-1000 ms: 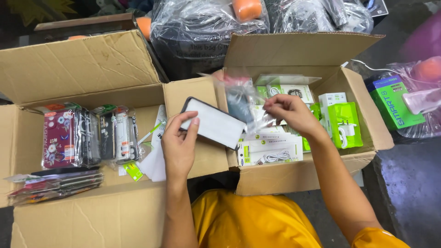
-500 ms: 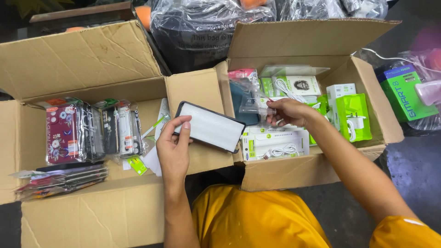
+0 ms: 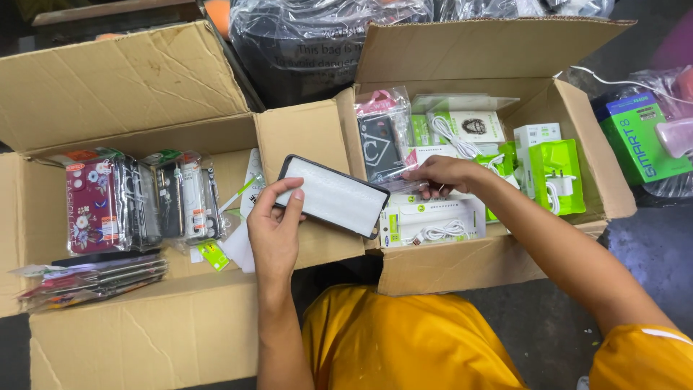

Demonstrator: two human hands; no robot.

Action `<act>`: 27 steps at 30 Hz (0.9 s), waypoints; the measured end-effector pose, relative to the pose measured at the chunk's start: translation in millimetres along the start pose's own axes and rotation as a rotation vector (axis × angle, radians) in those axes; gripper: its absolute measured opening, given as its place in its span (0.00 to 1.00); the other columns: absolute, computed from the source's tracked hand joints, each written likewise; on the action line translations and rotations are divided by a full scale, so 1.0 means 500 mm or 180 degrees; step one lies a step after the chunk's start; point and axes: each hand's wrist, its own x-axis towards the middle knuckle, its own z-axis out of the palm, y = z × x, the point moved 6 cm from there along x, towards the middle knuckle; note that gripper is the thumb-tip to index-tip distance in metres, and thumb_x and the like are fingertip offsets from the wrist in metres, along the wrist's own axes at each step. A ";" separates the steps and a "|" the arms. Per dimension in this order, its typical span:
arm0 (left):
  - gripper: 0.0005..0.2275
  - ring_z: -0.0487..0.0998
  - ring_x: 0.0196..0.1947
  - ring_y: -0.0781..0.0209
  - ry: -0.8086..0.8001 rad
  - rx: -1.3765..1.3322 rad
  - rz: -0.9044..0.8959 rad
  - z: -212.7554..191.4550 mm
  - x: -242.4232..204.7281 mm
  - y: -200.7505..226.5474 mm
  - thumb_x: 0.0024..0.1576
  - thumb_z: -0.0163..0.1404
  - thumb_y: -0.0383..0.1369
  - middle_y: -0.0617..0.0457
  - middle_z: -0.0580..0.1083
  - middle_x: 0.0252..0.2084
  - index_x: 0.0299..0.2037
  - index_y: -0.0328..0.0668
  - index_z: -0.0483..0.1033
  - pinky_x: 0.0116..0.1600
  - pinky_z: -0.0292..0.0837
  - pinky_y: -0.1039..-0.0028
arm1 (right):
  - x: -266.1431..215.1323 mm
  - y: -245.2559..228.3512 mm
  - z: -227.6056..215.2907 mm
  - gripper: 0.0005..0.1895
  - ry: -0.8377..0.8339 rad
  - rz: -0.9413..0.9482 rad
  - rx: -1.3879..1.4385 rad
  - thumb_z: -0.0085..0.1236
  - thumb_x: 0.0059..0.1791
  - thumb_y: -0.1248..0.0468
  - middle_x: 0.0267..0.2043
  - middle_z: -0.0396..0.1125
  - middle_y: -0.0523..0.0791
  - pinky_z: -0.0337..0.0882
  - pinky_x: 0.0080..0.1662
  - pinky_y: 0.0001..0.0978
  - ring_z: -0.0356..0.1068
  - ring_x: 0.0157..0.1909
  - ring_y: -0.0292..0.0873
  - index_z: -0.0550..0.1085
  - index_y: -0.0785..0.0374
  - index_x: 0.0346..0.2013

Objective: Unpacking and organizing mobile phone chargers, cables, and cases from cardboard boxes.

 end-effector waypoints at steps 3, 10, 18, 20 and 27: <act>0.09 0.67 0.25 0.77 0.0013 0.0098 0.0046 0.003 -0.002 -0.001 0.62 0.53 0.29 0.58 0.76 0.41 0.50 0.36 0.80 0.34 0.73 0.82 | -0.060 -0.066 0.013 0.25 0.0541 -0.0306 -0.1039 0.62 0.47 0.42 0.22 0.71 0.44 0.59 0.26 0.29 0.65 0.23 0.35 0.80 0.62 0.27; 0.09 0.68 0.25 0.77 -0.0019 0.0054 0.0010 0.013 -0.004 -0.008 0.63 0.52 0.29 0.58 0.76 0.37 0.50 0.37 0.80 0.34 0.73 0.83 | -0.040 -0.087 0.003 0.26 0.1272 -0.0751 -0.1249 0.69 0.42 0.43 0.25 0.73 0.46 0.71 0.32 0.35 0.72 0.26 0.39 0.78 0.65 0.28; 0.08 0.69 0.26 0.77 -0.0072 0.0039 0.0009 0.025 -0.006 0.001 0.63 0.52 0.29 0.59 0.77 0.37 0.49 0.37 0.80 0.35 0.73 0.83 | 0.016 -0.075 -0.002 0.22 0.1256 -0.0776 -0.0599 0.73 0.40 0.49 0.24 0.71 0.44 0.67 0.26 0.29 0.71 0.25 0.36 0.78 0.65 0.27; 0.08 0.69 0.26 0.77 -0.0084 0.0032 0.0040 0.025 -0.007 0.001 0.63 0.52 0.29 0.59 0.77 0.38 0.49 0.37 0.80 0.35 0.72 0.83 | 0.014 -0.074 -0.003 0.21 0.1258 -0.0686 -0.0551 0.73 0.40 0.50 0.24 0.71 0.45 0.67 0.26 0.29 0.70 0.24 0.37 0.78 0.65 0.27; 0.08 0.68 0.26 0.77 -0.0059 0.0050 -0.0006 0.017 -0.006 -0.011 0.63 0.52 0.29 0.58 0.77 0.38 0.49 0.37 0.80 0.35 0.73 0.83 | -0.020 -0.057 -0.007 0.27 0.1285 -0.0623 -0.0690 0.71 0.44 0.50 0.25 0.72 0.49 0.71 0.29 0.37 0.73 0.25 0.43 0.76 0.77 0.34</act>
